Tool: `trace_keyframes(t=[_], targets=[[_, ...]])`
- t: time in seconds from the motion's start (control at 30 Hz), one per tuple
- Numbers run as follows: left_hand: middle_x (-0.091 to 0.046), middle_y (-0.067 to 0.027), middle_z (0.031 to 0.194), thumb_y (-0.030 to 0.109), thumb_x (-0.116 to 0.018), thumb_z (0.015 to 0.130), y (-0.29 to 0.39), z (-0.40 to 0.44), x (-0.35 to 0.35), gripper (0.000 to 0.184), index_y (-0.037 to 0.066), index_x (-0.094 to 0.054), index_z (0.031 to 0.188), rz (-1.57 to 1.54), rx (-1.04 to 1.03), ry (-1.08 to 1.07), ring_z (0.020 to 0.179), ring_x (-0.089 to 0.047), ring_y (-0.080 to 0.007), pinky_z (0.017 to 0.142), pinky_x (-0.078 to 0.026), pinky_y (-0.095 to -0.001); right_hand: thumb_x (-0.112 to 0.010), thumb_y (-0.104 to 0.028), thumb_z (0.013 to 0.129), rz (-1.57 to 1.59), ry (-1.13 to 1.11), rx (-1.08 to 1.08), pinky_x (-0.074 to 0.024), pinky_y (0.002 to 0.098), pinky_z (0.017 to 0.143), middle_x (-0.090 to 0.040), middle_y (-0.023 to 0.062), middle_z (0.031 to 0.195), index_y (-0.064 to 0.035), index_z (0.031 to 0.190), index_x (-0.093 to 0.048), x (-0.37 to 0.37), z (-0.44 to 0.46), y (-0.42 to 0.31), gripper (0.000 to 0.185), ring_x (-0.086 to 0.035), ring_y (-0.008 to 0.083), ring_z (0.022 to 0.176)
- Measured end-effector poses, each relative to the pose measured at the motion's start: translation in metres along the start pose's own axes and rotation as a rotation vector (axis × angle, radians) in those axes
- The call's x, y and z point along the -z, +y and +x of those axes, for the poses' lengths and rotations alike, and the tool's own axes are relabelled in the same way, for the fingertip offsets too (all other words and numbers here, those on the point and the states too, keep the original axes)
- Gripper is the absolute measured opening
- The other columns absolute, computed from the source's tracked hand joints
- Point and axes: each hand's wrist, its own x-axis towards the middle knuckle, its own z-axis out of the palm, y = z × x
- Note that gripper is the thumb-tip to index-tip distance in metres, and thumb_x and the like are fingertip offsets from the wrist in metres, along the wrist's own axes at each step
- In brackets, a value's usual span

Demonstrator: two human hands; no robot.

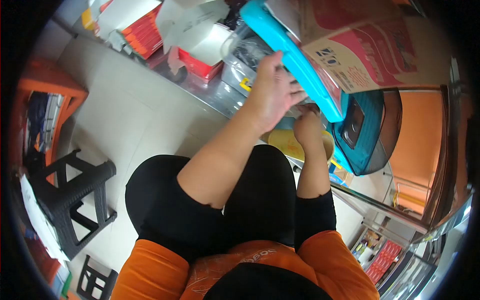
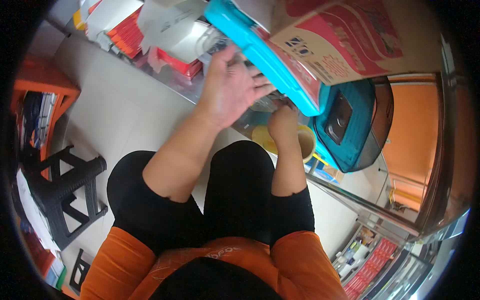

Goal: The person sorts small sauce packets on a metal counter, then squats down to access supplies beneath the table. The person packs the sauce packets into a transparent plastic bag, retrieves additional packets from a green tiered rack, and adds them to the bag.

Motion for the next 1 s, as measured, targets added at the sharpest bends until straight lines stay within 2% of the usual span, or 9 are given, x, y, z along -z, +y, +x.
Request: trace_keyframes(t=[0.07, 0.17, 0.2, 0.4, 0.5, 0.67, 0.77, 0.9, 1.0], targets=[[-0.037, -0.0238, 0.153, 0.063, -0.034, 0.098, 0.003, 0.0, -0.001, 0.084, 0.0, -0.021, 0.152, 0.035, -0.014, -0.028, 0.14, -0.039, -0.0414, 0.12, -0.027, -0.0531, -0.051, -0.009, 0.091, -0.179, -0.194, -0.086, -0.0408, 0.0523, 0.107, -0.063, 0.0283, 0.124, -0.0012, 0.121, -0.065, 0.006, 0.012, -0.003, 0.034, -0.054, 0.0423, 0.124], [-0.03, -0.0235, 0.156, 0.064, -0.034, 0.097, 0.005, 0.001, 0.0, 0.088, 0.001, -0.014, 0.154, 0.043, -0.009, -0.084, 0.142, -0.035, -0.0438, 0.12, -0.026, -0.0545, -0.046, -0.026, 0.1, -0.172, -0.079, -0.064, -0.0267, 0.0523, 0.118, -0.047, 0.0208, 0.149, -0.0098, 0.146, -0.046, -0.022, 0.047, 0.012, 0.049, -0.04, 0.0389, 0.14], [-0.033, -0.0247, 0.154, 0.064, -0.035, 0.097, 0.004, 0.002, -0.001, 0.088, 0.001, -0.015, 0.154, 0.034, -0.005, -0.065, 0.141, -0.037, -0.0448, 0.12, -0.026, -0.0549, -0.045, -0.029, 0.102, -0.127, -0.079, -0.035, -0.0218, 0.0516, 0.121, -0.041, 0.0177, 0.155, -0.012, 0.153, -0.038, -0.026, 0.063, 0.012, 0.054, -0.034, 0.0376, 0.145], [-0.037, -0.0266, 0.152, 0.066, -0.034, 0.096, 0.006, 0.007, -0.002, 0.09, -0.001, -0.017, 0.153, 0.007, 0.005, -0.058, 0.139, -0.038, -0.0474, 0.12, -0.027, -0.0564, -0.045, -0.029, 0.102, -0.112, -0.105, -0.026, -0.0201, 0.0512, 0.122, -0.038, 0.0167, 0.157, -0.0125, 0.154, -0.037, -0.022, 0.108, -0.004, 0.055, -0.032, 0.0367, 0.147], [-0.034, -0.0245, 0.154, 0.067, -0.032, 0.097, 0.012, 0.005, -0.002, 0.092, -0.004, -0.014, 0.153, 0.046, 0.008, -0.123, 0.141, -0.037, -0.042, 0.12, -0.027, -0.0516, -0.045, -0.029, 0.102, -0.132, -0.101, -0.05, -0.0193, 0.051, 0.123, -0.037, 0.0163, 0.158, -0.0127, 0.155, -0.036, -0.021, 0.107, -0.007, 0.056, -0.03, 0.0362, 0.147], [-0.035, -0.025, 0.153, 0.067, -0.028, 0.097, 0.017, 0.008, -0.001, 0.093, -0.006, -0.012, 0.153, 0.065, 0.03, -0.129, 0.141, -0.037, -0.0422, 0.12, -0.027, -0.0518, -0.046, -0.029, 0.102, -0.169, -0.095, -0.102, -0.0179, 0.0507, 0.123, -0.035, 0.0155, 0.159, -0.0131, 0.155, -0.034, -0.011, 0.097, -0.006, 0.057, -0.028, 0.0355, 0.149], [-0.035, -0.0253, 0.153, 0.068, -0.026, 0.097, 0.018, 0.007, -0.004, 0.093, -0.006, -0.013, 0.153, 0.071, 0.038, -0.109, 0.141, -0.036, -0.0426, 0.12, -0.026, -0.0524, -0.046, -0.029, 0.102, -0.164, 0.143, -0.066, -0.0171, 0.0505, 0.124, -0.034, 0.015, 0.16, -0.0134, 0.156, -0.034, -0.014, 0.086, 0.007, 0.058, -0.027, 0.035, 0.149], [-0.035, -0.0259, 0.153, 0.068, -0.025, 0.097, 0.02, 0.007, -0.008, 0.094, -0.006, -0.017, 0.153, 0.077, 0.064, -0.09, 0.142, -0.036, -0.0431, 0.12, -0.026, -0.0531, -0.061, -0.02, 0.095, 0.074, 0.644, 0.129, -0.0389, 0.0493, 0.11, -0.059, 0.0145, 0.138, -0.0099, 0.135, -0.059, -0.047, 0.087, 0.039, 0.041, -0.053, 0.0333, 0.129], [-0.035, -0.0262, 0.153, 0.068, -0.024, 0.097, 0.021, 0.009, -0.006, 0.093, -0.007, -0.02, 0.152, 0.035, 0.081, -0.125, 0.142, -0.035, -0.0433, 0.12, -0.026, -0.0533, -0.061, -0.003, 0.091, 0.682, 0.674, 0.014, -0.0491, 0.0488, 0.095, -0.066, 0.0222, 0.12, -0.0022, 0.12, -0.064, 0.0, 0.063, 0.0, 0.029, -0.062, 0.0406, 0.113]])
